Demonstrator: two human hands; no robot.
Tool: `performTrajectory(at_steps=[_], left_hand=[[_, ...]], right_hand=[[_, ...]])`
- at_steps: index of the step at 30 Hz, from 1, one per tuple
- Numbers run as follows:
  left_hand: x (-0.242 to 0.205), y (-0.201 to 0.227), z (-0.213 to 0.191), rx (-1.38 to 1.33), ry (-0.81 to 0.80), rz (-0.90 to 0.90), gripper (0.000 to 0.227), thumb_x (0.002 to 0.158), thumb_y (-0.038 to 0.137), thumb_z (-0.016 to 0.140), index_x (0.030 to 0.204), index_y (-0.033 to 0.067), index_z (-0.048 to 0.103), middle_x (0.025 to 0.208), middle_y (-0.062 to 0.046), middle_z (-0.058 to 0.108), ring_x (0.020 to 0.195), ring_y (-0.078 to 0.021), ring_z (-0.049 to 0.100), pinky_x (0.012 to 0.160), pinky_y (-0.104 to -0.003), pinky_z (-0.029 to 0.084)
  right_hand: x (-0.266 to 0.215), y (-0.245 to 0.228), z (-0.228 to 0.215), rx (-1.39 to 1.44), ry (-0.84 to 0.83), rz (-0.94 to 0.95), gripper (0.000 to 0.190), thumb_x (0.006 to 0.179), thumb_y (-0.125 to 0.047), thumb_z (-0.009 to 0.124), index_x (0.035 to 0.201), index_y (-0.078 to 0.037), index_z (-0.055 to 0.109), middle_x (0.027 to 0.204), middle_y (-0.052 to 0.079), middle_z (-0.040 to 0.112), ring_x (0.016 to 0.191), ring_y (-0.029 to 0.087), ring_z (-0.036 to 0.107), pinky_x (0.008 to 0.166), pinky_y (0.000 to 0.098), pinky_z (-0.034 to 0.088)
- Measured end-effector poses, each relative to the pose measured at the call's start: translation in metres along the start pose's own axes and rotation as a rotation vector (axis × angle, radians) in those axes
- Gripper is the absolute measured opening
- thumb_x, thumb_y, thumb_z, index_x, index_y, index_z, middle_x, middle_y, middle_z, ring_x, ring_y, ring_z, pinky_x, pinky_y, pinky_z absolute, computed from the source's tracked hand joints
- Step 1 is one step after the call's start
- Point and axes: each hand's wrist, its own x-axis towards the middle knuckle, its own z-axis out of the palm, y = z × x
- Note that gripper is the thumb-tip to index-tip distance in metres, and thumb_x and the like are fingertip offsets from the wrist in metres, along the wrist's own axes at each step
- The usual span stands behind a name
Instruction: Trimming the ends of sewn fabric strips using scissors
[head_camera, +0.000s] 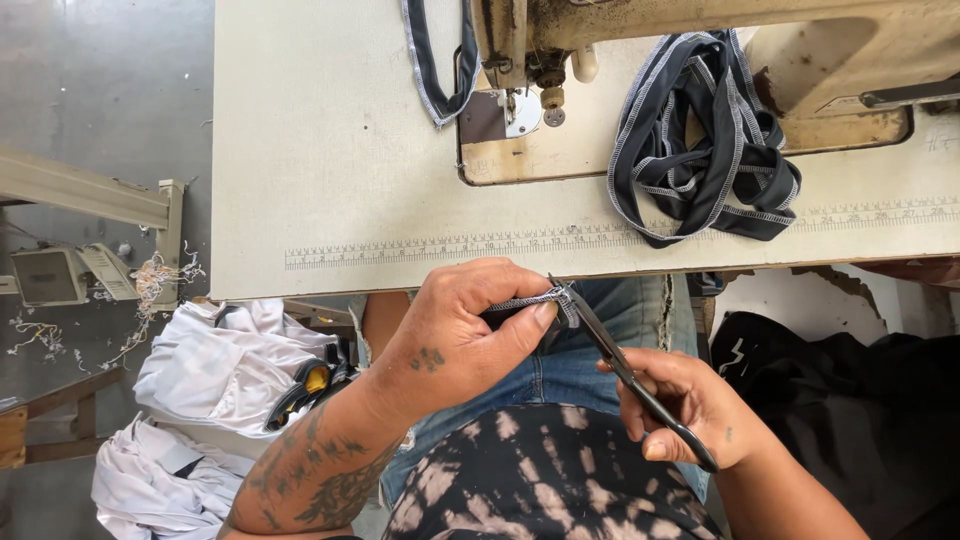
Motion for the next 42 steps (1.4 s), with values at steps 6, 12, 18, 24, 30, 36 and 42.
performTrajectory(at_steps=[6, 12, 18, 24, 30, 36, 42], left_hand=[[-0.003, -0.004, 0.002, -0.003, 0.008, 0.002, 0.016, 0.1, 0.019, 0.067, 0.102, 0.0066, 0.078, 0.084, -0.001, 0.071, 0.074, -0.0133, 0.066, 0.066, -0.033, 0.052], [-0.003, -0.005, 0.002, -0.004, 0.014, 0.013, 0.016, 0.099, 0.019, 0.067, 0.101, 0.0062, 0.077, 0.086, -0.002, 0.073, 0.076, -0.0135, 0.068, 0.069, -0.031, 0.053], [0.004, -0.003, -0.012, 0.023, -0.093, -0.064, 0.014, 0.094, 0.02, 0.068, 0.089, 0.0096, 0.075, 0.081, 0.001, 0.07, 0.07, -0.0113, 0.064, 0.063, -0.032, 0.05], [0.016, 0.007, -0.024, 0.118, -0.333, -0.413, 0.015, 0.086, 0.024, 0.069, 0.082, 0.0151, 0.08, 0.066, 0.01, 0.059, 0.056, -0.0055, 0.043, 0.054, -0.029, 0.038], [0.02, 0.011, -0.025, 0.136, -0.402, -0.512, 0.014, 0.083, 0.023, 0.068, 0.079, 0.0162, 0.08, 0.06, 0.01, 0.046, 0.056, -0.0058, 0.037, 0.053, -0.029, 0.034], [0.021, 0.001, -0.024, 0.13, -0.428, -0.455, 0.013, 0.083, 0.023, 0.07, 0.078, 0.0165, 0.079, 0.06, 0.012, 0.051, 0.056, -0.0047, 0.04, 0.053, -0.029, 0.037], [0.032, -0.009, -0.025, 0.072, -0.477, -0.476, 0.015, 0.088, 0.026, 0.07, 0.084, 0.0168, 0.081, 0.056, 0.011, 0.047, 0.051, -0.0053, 0.037, 0.051, -0.029, 0.034]], right_hand=[[-0.001, 0.002, 0.003, 0.039, -0.011, 0.015, 0.083, 0.088, -0.047, 0.091, 0.147, 0.001, 0.056, 0.07, 0.011, 0.069, 0.061, 0.015, 0.066, 0.052, 0.0247, 0.048], [0.002, 0.004, 0.006, 0.021, -0.02, -0.004, 0.074, 0.091, -0.04, 0.088, 0.145, 0.001, 0.058, 0.068, 0.009, 0.064, 0.058, 0.014, 0.059, 0.052, 0.0253, 0.045], [-0.003, -0.005, 0.001, 0.114, -0.051, 0.125, 0.087, 0.085, -0.06, 0.091, 0.141, 0.0, 0.062, 0.07, 0.01, 0.073, 0.054, 0.012, 0.06, 0.048, 0.0268, 0.046], [-0.003, -0.026, -0.013, 0.026, -0.097, 0.194, 0.092, 0.084, -0.067, 0.09, 0.14, 0.0, 0.066, 0.068, 0.008, 0.071, 0.054, 0.011, 0.06, 0.045, 0.0255, 0.043], [0.004, -0.046, -0.024, -0.172, -0.151, 0.189, 0.099, 0.084, -0.071, 0.083, 0.145, 0.003, 0.061, 0.062, 0.003, 0.069, 0.054, 0.01, 0.065, 0.07, 0.0302, 0.058], [0.006, -0.046, -0.034, -0.203, -0.179, 0.177, 0.087, 0.087, -0.058, 0.085, 0.149, -0.003, 0.058, 0.064, 0.004, 0.069, 0.051, 0.012, 0.062, 0.048, 0.0279, 0.05], [0.0, -0.029, -0.038, -0.062, -0.153, 0.194, 0.078, 0.087, -0.047, 0.089, 0.141, 0.004, 0.064, 0.062, 0.005, 0.066, 0.051, 0.013, 0.061, 0.047, 0.0273, 0.048]])
